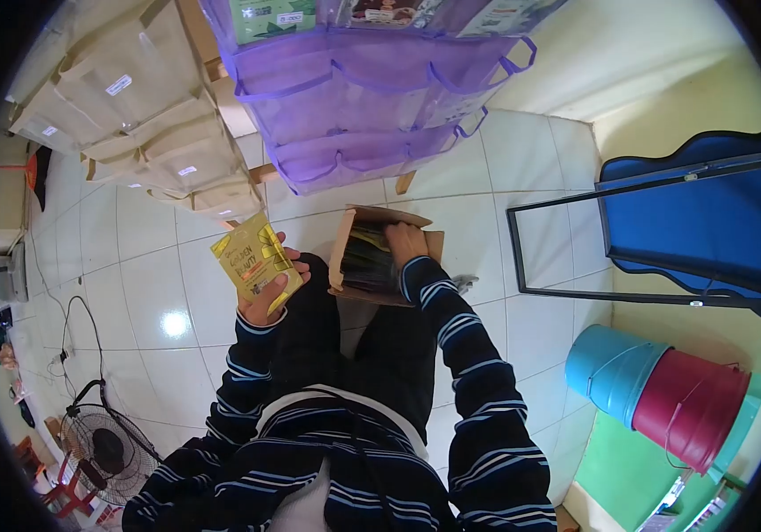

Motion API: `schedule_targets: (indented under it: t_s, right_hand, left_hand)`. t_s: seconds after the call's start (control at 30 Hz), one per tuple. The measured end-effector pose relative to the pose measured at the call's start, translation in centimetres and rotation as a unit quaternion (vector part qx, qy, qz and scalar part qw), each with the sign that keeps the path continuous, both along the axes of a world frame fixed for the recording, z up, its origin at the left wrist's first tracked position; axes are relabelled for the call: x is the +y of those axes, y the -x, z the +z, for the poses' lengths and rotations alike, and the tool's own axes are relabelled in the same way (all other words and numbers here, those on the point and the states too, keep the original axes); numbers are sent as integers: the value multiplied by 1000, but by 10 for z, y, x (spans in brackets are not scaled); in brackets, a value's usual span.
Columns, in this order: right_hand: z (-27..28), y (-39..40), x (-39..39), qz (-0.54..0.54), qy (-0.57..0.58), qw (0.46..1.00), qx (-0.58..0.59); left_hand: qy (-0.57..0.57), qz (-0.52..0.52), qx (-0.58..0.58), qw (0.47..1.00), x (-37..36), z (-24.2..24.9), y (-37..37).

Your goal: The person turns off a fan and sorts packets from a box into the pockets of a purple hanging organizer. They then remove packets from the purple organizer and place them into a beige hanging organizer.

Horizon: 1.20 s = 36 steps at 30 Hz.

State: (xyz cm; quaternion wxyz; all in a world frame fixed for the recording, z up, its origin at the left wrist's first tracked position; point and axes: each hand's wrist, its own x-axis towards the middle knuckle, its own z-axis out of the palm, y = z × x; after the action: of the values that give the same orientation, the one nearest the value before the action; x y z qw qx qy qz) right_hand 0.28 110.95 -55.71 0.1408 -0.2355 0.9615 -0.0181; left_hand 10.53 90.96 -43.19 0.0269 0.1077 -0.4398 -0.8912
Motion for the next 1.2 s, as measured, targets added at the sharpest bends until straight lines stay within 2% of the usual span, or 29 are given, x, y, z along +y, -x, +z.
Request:
schedule_targets:
  t_s: [0.3,0.4,0.47,0.5,0.57,0.6,0.63,0.67,0.8,0.87,0.9,0.93,0.97,1.0,1.03,1.07,1.1,1.13,1.17,1.2]
  right_hand:
    - [-8,-4,-7,-49,9,998,25]
    - [-2,-4,-1,-58,69,995,41]
    - [8,-5,5,-84,181,976,85]
    - [21,-5,8,-85,180,976,85]
    - [56,-3,17,-137,318,935,72]
    - [79,-3,20,-137,317,935,74]
    - [104,-4,24,-197,413,885,-83]
    - [124,-6,29,-249,493,800,-235]
    - [167,-14,39,-220,530,763,-297]
    - [183,-22,37,-193,574,714,-352]
    - [187,-25,35,-183,566,726,-345]
    - [190,-29,32,-170,559,740,-334]
    - [198,-35,26,-161,555,742,-339]
    - [210,-36,19,-156,550,744,-347]
    - [228,-30,15,-139,555,751,-330]
    - [245,-29,11,-146,509,781,-331]
    - [257,-28,8,-157,460,809,-332]
    - [267,-19,12,-121,473,841,-231]
    - [280,-4,19,-85,480,864,-129]
    - [313,7,22,-107,590,795,-88]
  left_hand:
    - [8,-20,0,1000,7,6,-4]
    - [16,-32,-18,999,7,6,-5]
    - [16,-35,-10,999,8,6,-6]
    - [15,-36,-10,999,8,5,-6]
    - [-63,-64,-26,996,6,1,-4]
    - [-64,-65,-24,996,6,-1,-3]
    - [-61,-73,-26,995,5,-4,-3]
    - [-57,-81,-26,995,6,-7,-2]
    - [-111,-136,-10,984,11,-5,0]
    - [-137,-159,6,978,20,14,-4]
    - [-163,-171,-9,972,24,24,-7]
    - [-185,-231,54,954,23,18,-3]
    - [-196,-228,61,952,28,32,-2]
    - [-214,-274,95,933,29,26,4]
    - [-113,-265,94,953,29,36,3]
    - [-105,-266,113,952,30,50,3]
    - [-42,-228,141,963,31,64,2]
    - [21,-188,167,968,32,71,1]
    - [9,-169,195,966,32,72,2]
    - [12,-168,209,963,30,77,3]
